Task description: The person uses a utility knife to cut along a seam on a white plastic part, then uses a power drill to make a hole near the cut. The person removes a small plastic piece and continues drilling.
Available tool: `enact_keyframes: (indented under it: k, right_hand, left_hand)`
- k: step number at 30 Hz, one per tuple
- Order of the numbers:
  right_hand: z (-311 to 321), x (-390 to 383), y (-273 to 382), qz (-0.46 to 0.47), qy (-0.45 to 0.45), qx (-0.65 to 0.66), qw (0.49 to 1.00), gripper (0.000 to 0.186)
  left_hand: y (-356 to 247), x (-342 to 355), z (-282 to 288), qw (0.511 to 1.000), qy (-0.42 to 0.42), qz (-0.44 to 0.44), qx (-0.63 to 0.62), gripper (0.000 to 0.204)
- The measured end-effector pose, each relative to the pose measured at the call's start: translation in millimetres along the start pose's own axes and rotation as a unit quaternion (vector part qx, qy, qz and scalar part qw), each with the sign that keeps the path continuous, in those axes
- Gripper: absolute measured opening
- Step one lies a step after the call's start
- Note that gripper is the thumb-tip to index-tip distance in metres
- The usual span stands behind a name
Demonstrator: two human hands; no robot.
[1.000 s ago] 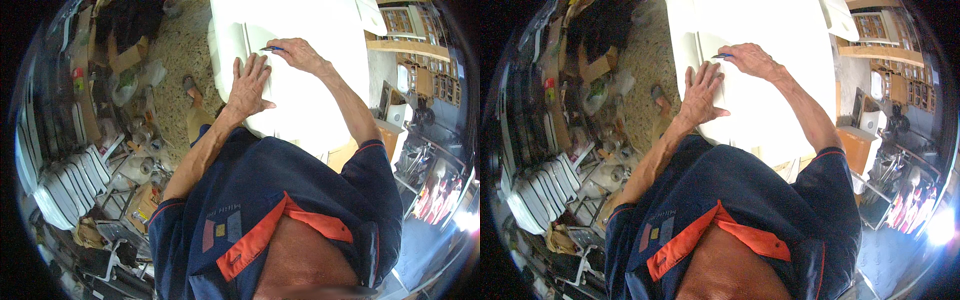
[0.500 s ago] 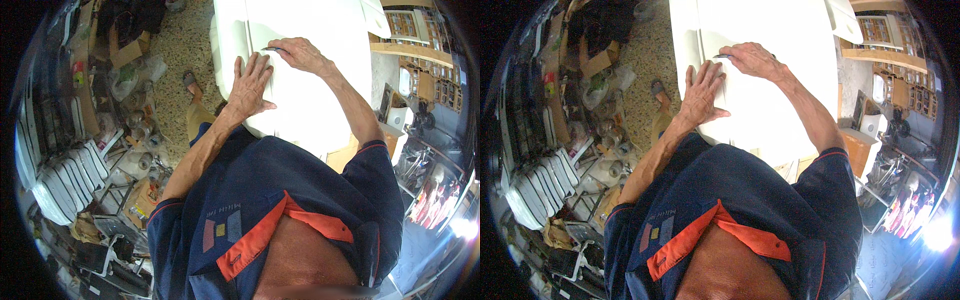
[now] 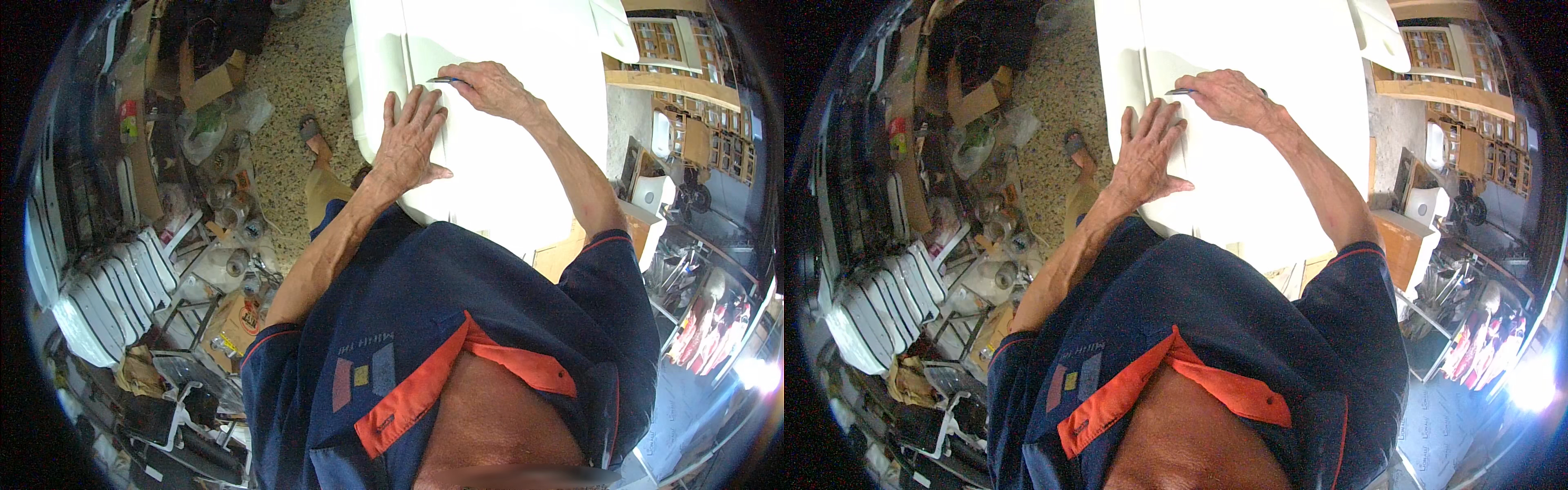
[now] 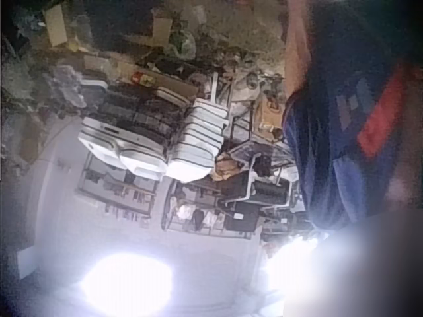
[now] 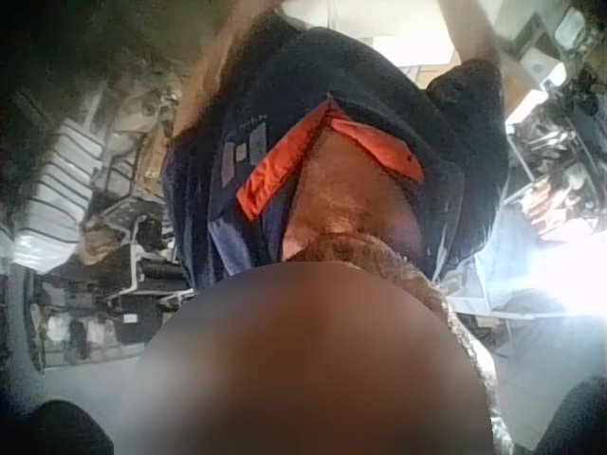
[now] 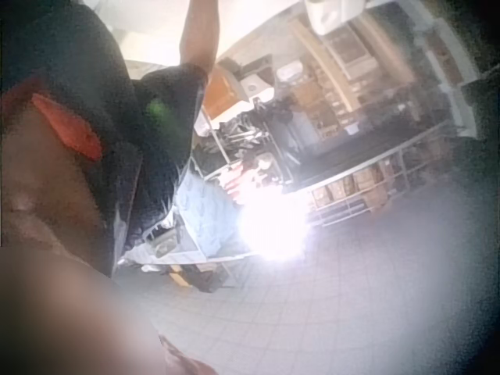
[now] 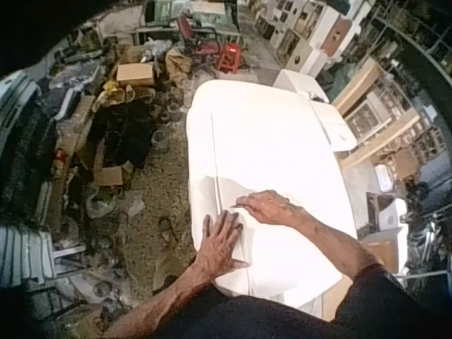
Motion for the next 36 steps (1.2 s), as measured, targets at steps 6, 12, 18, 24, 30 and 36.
enact_keyframes:
  k: [6,12,18,24,30,36]
  right_hand:
    - [-0.4,-0.4,-0.8,0.012,-0.019,0.002,1.000,0.031]
    - [-0.5,-0.1,-1.6,0.014,-0.023,0.004,1.000,0.030]
    - [-1.7,-0.4,-1.3,0.004,-0.010,0.000,1.000,0.031]
    - [0.8,-0.2,0.8,0.002,-0.005,0.003,1.000,0.031]
    - [-0.4,0.2,-1.6,-0.008,0.001,0.018,1.000,0.030]
    - [-1.5,0.3,-1.3,-0.016,0.002,0.020,1.000,0.028]
  left_hand:
    - [1.1,-1.0,-1.6,1.000,-0.004,-0.003,-0.008,0.114]
    - [1.1,-1.2,-2.4,1.000,-0.012,-0.008,-0.011,0.114]
    - [1.2,-1.3,-2.3,1.000,-0.013,-0.009,-0.012,0.115]
    - [1.4,-1.2,-2.4,1.000,-0.016,-0.007,-0.007,0.116]
    - [0.4,-0.6,-1.2,1.000,-0.013,-0.005,-0.004,0.114]
    - [-0.1,-1.8,0.5,1.000,-0.021,-0.011,-0.012,0.113]
Point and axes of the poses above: each hand's wrist, its own x-axis towards the middle knuckle, its own z-axis out of the back of the hand, y = z × x, the point moved 8 cm from there along x, towards the middle knuckle, and after that the axes turned 4 degrees about -z, right-handed, at the moved point
